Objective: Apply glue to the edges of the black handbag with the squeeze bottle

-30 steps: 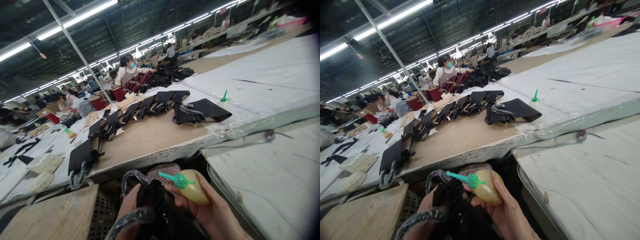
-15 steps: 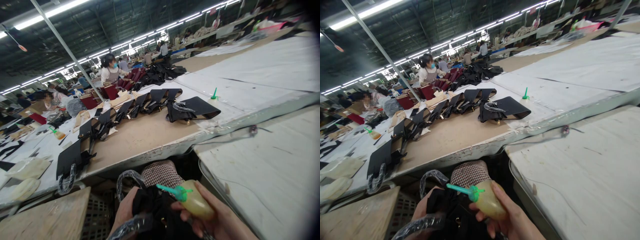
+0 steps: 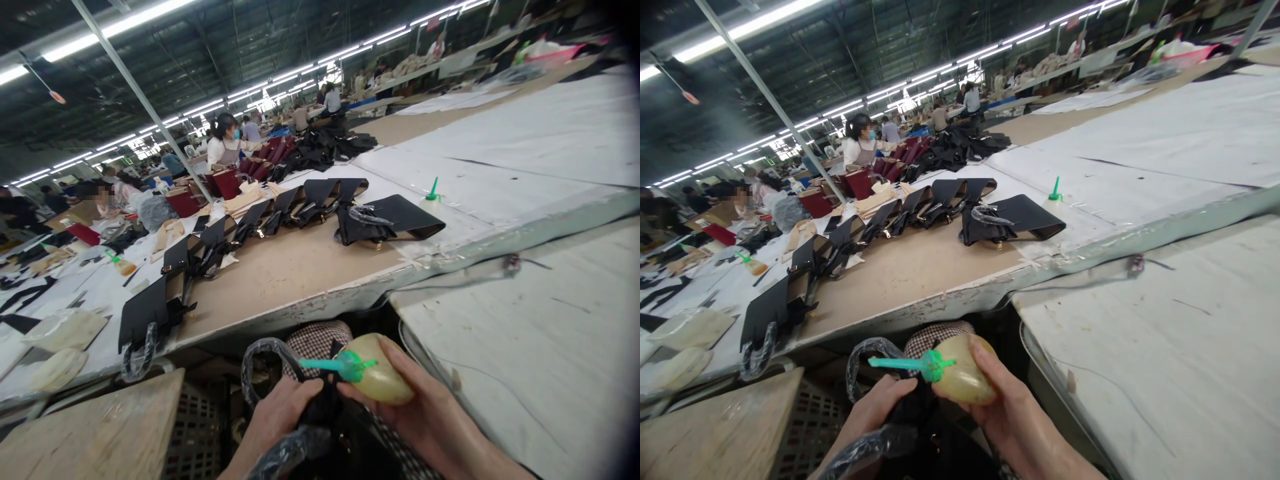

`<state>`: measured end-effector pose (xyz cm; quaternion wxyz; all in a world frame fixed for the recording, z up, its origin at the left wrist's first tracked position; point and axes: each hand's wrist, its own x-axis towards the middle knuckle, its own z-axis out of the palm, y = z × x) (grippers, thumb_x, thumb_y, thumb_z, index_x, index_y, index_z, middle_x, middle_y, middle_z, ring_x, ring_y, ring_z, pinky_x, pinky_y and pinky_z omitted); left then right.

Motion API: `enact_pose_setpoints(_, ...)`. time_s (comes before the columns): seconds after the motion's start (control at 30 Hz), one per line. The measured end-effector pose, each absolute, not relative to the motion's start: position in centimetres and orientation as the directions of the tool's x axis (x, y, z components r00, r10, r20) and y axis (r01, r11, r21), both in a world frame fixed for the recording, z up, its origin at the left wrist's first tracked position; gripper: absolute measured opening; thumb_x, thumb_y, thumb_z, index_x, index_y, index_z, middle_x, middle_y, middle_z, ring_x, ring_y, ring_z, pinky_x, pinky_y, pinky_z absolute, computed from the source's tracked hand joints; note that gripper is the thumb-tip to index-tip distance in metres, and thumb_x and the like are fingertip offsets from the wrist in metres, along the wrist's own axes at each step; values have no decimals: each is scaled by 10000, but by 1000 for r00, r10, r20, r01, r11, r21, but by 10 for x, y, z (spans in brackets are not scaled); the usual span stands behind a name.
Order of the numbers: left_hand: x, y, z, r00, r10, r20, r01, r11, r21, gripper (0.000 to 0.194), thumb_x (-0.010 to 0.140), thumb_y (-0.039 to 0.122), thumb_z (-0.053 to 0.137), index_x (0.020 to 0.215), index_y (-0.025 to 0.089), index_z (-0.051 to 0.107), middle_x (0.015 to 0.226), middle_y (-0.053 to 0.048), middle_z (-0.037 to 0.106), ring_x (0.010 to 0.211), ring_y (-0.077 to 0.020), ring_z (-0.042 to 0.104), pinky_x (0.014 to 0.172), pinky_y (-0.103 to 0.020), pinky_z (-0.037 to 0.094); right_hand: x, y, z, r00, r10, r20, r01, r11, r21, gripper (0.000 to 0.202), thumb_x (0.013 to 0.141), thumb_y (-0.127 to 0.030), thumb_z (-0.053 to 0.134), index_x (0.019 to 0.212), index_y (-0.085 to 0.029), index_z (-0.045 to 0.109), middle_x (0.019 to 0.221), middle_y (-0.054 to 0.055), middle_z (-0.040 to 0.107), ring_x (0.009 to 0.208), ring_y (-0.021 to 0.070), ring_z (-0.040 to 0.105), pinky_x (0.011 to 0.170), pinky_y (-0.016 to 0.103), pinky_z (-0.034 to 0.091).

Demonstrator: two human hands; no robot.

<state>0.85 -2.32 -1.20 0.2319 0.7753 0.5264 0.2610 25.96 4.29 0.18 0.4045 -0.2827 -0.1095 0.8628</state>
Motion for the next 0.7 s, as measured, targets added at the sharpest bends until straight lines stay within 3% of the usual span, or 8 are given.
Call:
enact_pose_setpoints(0.1,16,-21,-13,449,869,208,694,-486,531,509,1049,387,549,1550,320,488,1164,-92,727,1099,-232,702,968,-318,575,255,55,21,-565,731,-382,-532,-677,-509,390,901,-489,798,1162,-200,769,1128,77,797,1019,252,743,993,380,557)
enact_pose_setpoints(0.2,25,-16,-19,519,824,228,693,-562,451,530,1079,311,486,1598,370,396,1323,-103,695,1252,-254,662,1055,-367,550,247,67,37,-658,695,-290,-414,-655,-632,420,870,-554,804,1056,-178,786,986,64,796,886,230,735,925,356,555)
enact_pose_setpoints(0.27,30,-14,-24,555,788,267,664,-613,428,583,1074,291,488,1630,335,318,1445,-128,636,1337,-273,618,1112,-406,521,242,76,44,-707,670,-224,-331,-594,-733,455,845,-586,810,1025,-169,784,961,58,780,878,229,716,904,353,544)
enact_pose_setpoints(0.33,34,-14,-29,557,773,304,648,-633,423,552,1065,252,484,1601,264,352,1428,-150,648,1324,-268,630,1108,-397,530,236,84,47,-739,649,-182,-255,-519,-816,468,845,-599,798,1017,-163,782,967,60,762,905,235,695,886,350,537)
enact_pose_setpoints(0.43,37,-17,-28,492,831,259,672,-552,493,355,1051,161,419,1371,231,556,1216,-107,744,1135,-217,717,1002,-329,581,230,95,47,-775,619,-127,-218,-450,-866,477,886,-607,740,1028,-153,780,932,65,743,858,224,674,785,319,540)
enact_pose_setpoints(0.53,31,-23,-21,404,886,227,656,-454,604,186,1004,220,535,1164,217,630,1121,-93,739,1022,-201,711,924,-286,579,229,99,40,-723,688,-60,-306,-397,-865,429,922,-564,716,1056,-161,771,889,55,730,755,187,653,626,253,509)
enact_pose_setpoints(0.63,8,-30,-18,275,934,227,604,-352,715,240,898,204,650,1138,219,662,1098,-71,731,995,-194,692,906,-263,549,236,96,26,-582,808,-93,-387,-376,-842,389,924,-533,730,1064,-171,760,802,30,695,598,134,579,453,193,399)
enact_pose_setpoints(0.7,-18,-35,-19,122,981,153,528,-195,827,250,846,163,676,1089,217,683,1039,-46,737,947,-187,687,883,-259,532,244,89,17,-505,846,-169,-415,-410,-812,393,887,-529,775,1061,-176,758,733,13,656,538,114,518,413,178,356)
